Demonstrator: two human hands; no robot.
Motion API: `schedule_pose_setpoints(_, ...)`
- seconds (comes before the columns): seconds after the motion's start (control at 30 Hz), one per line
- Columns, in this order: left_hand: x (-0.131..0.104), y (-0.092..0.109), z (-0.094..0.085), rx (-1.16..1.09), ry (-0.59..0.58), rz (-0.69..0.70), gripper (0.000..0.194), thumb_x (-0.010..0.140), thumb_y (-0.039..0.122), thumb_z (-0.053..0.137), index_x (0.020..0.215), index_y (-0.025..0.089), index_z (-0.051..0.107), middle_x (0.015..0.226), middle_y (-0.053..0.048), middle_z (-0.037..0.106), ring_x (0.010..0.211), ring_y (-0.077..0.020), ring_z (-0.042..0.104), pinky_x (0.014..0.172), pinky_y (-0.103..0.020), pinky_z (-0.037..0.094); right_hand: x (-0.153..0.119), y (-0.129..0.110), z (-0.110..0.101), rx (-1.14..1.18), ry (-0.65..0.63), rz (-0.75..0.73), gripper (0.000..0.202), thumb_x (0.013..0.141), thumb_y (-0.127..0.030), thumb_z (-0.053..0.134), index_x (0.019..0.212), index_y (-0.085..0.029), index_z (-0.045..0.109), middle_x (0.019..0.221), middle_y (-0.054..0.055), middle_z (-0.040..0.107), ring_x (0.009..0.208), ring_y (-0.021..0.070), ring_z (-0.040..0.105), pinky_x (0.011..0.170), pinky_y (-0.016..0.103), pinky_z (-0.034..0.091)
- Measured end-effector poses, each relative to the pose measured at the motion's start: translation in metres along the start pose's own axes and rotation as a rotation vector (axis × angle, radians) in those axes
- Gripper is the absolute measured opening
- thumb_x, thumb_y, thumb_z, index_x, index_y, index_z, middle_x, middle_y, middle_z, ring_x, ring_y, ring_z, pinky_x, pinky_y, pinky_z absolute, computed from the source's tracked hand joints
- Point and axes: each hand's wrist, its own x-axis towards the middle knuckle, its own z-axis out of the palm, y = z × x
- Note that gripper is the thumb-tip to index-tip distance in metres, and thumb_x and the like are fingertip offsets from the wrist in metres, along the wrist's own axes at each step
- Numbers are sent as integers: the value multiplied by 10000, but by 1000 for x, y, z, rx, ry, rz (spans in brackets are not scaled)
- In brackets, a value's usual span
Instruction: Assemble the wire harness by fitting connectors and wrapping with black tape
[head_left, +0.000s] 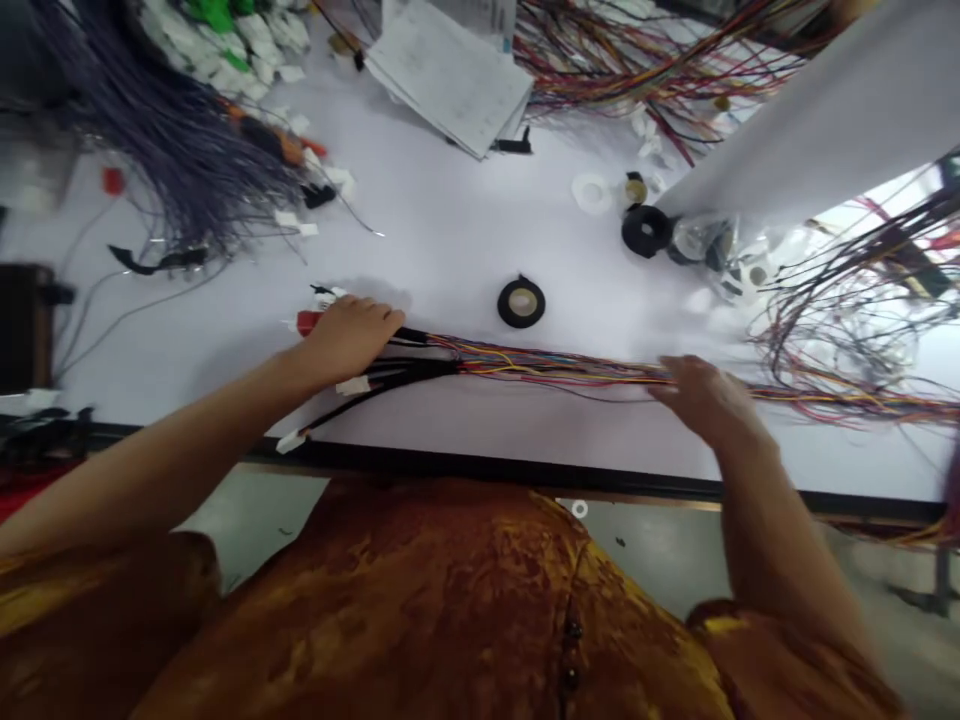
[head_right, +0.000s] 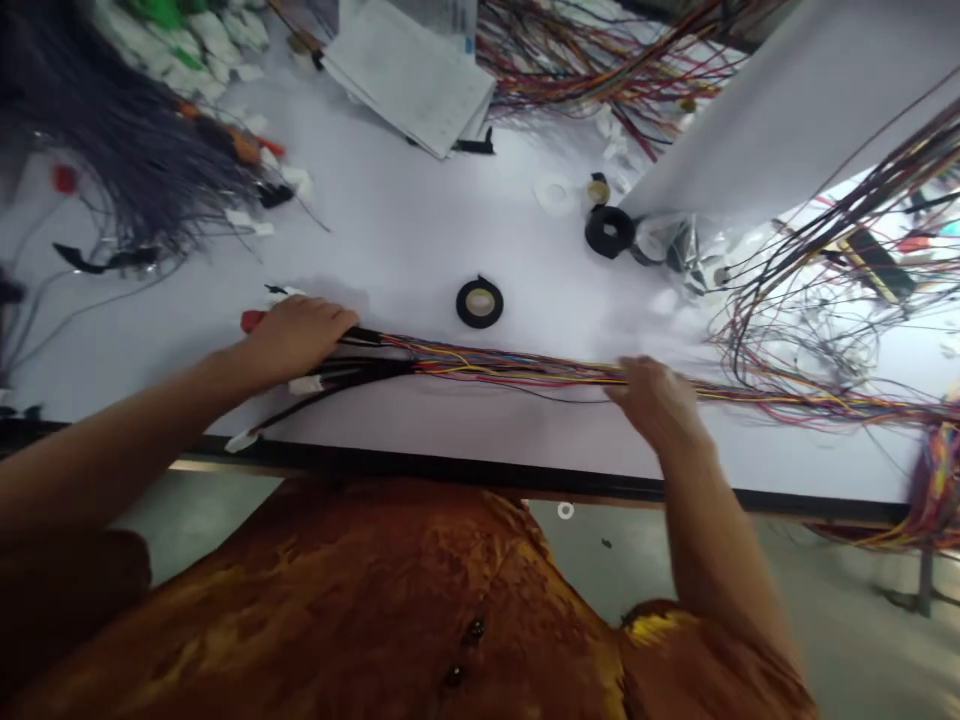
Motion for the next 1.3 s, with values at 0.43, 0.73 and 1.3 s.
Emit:
schedule_pose_setpoints(0.43, -4, -1, -1, -1, 185, 75, 244, 868, 49, 470, 965, 152, 669, 906, -119, 683, 970, -276, 633, 917, -427, 419, 55, -311, 1, 177, 201, -487, 250, 1010, -163, 358, 1123, -136, 579, 1090, 134, 661, 985, 248, 616, 784, 341, 456)
schedule_pose_setpoints(0.73, -24, 38, 7, -1110, 236, -207, 131, 832, 294, 664, 868, 167, 666, 862, -56, 663, 766, -187, 611, 739, -335, 484, 54, -306, 5, 219, 202, -360, 278, 1067, -320, 270, 1096, -182, 510, 927, 77, 702, 827, 187, 665, 673, 284, 399)
schedule_pose_setpoints(1.3, 14, 47, 46, -1885, 508, -291, 376, 680, 420, 798, 929, 159, 691, 708, 2, 628, 631, -119, 578, 642, -276, 493, 46, -308, 12, 322, 256, -368, 255, 1047, -243, 284, 1023, -171, 528, 950, 117, 687, 906, 212, 653, 797, 313, 453)
